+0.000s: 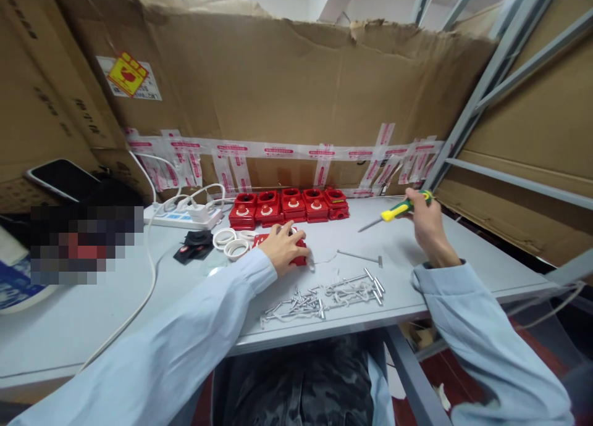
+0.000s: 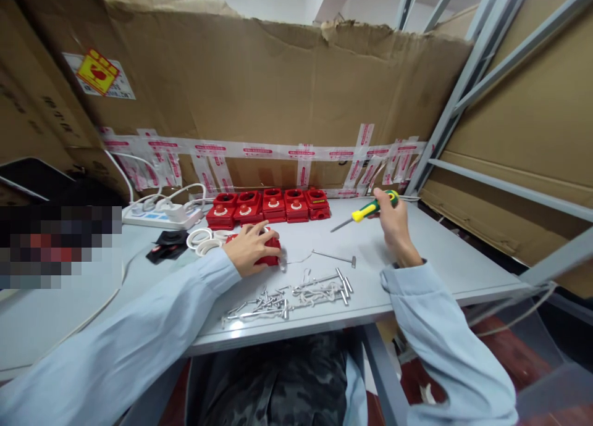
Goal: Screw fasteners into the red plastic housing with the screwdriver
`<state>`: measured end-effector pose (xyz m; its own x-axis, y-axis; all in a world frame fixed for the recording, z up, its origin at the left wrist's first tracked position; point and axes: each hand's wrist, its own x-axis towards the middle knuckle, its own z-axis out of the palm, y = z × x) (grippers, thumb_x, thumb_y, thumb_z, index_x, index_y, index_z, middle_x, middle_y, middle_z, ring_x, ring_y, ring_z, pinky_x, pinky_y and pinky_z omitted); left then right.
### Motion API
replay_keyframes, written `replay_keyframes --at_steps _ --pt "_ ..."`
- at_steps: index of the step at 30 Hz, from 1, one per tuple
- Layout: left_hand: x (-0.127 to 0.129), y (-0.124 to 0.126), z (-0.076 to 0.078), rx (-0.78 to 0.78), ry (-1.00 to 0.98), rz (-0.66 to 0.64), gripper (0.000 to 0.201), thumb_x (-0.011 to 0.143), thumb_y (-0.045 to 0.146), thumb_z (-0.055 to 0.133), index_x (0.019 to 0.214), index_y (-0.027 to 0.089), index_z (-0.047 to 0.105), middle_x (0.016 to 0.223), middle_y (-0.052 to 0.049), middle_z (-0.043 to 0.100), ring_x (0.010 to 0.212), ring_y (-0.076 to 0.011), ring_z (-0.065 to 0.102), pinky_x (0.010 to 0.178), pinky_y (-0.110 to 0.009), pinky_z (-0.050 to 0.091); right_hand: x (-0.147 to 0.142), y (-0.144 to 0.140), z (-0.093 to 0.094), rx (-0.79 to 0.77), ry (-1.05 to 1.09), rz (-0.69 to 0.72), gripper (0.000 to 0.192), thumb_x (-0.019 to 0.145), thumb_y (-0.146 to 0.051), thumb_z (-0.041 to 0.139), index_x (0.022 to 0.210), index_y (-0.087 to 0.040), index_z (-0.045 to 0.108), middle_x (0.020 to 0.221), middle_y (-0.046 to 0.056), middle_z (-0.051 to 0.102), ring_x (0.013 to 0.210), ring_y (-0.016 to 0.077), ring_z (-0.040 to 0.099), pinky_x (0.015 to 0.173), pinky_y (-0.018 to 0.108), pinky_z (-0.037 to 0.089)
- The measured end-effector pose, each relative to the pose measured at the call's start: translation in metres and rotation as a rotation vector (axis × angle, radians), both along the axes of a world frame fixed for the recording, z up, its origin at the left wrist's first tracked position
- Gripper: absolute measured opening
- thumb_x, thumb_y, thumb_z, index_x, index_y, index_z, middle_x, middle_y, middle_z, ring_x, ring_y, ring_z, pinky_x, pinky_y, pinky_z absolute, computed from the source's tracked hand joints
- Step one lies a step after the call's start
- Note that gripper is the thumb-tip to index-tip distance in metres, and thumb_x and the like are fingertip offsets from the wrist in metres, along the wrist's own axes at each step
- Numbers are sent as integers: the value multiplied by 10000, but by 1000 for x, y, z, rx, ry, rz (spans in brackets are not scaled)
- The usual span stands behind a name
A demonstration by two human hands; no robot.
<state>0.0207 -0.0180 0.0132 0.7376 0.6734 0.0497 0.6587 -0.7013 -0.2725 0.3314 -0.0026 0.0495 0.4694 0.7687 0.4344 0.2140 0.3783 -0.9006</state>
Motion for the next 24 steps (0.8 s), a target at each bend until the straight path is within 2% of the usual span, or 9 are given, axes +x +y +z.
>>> replay_keyframes --at_steps 1,3,6,8,9,12,16,21,24 --pt "0 1 2 -14 4 2 371 754 274 639 1111 369 607 1248 -62 490 1144 -375 379 835 -505 345 2 -7 4 75 -90 -18 346 717 -510 639 689 -197 494 571 -34 521 513 106 536 478 219 471" --pt "0 3 5 -40 1 -1 376 753 275 643 1109 390 608 1212 -57 503 1067 -337 419 810 -484 352 3 -20 7 90 -313 77 315 751 -496 622 778 -208 496 573 -32 540 514 122 549 496 237 470" --pt "-1 8 8 -65 -19 -23 375 737 289 666 1091 402 620 1178 -51 511 1031 -316 417 792 -463 348 6 -31 -1 -168 -722 319 289 761 -473 618 805 -201 530 552 -25 528 457 111 486 469 237 401" --pt "-2 10 8 -75 -35 -44 376 722 290 686 1078 398 631 1166 -47 515 1032 -311 407 788 -450 343 8 -31 -14 -294 -966 460 270 721 -442 656 783 -185 602 692 21 610 597 140 535 590 260 425" --pt "-3 10 8 -80 -44 -54 379 715 290 695 1074 396 634 1163 -46 516 1033 -308 402 787 -444 341 10 -29 -20 -357 -1029 469 276 702 -434 667 814 -184 631 717 27 626 636 156 543 627 272 424" --pt "-5 11 7 -92 -69 -73 385 708 276 707 1066 398 637 1158 -39 516 1046 -306 390 800 -444 334 15 -25 -34 -476 -1068 530 304 678 -399 677 884 -175 666 824 46 669 722 183 573 690 281 426" --pt "-8 10 11 -76 -95 -87 358 736 257 688 1065 389 636 1180 -38 503 1086 -310 374 834 -461 325 8 -20 -41 -486 -1036 630 243 731 -386 617 796 -159 675 768 40 682 687 173 584 661 267 429" --pt "-3 16 25 -43 -131 -95 338 798 264 631 1113 385 612 1257 -41 458 1130 -322 346 861 -488 331 -32 -7 -45 -416 -960 596 189 694 -318 636 686 -132 667 667 41 669 613 164 568 619 270 417" --pt "6 22 32 -43 -147 -121 349 809 272 626 1132 400 599 1278 -35 446 1151 -323 328 872 -489 339 -59 4 -44 -378 -909 657 170 697 -288 619 742 -136 678 738 42 695 679 165 598 669 264 442"
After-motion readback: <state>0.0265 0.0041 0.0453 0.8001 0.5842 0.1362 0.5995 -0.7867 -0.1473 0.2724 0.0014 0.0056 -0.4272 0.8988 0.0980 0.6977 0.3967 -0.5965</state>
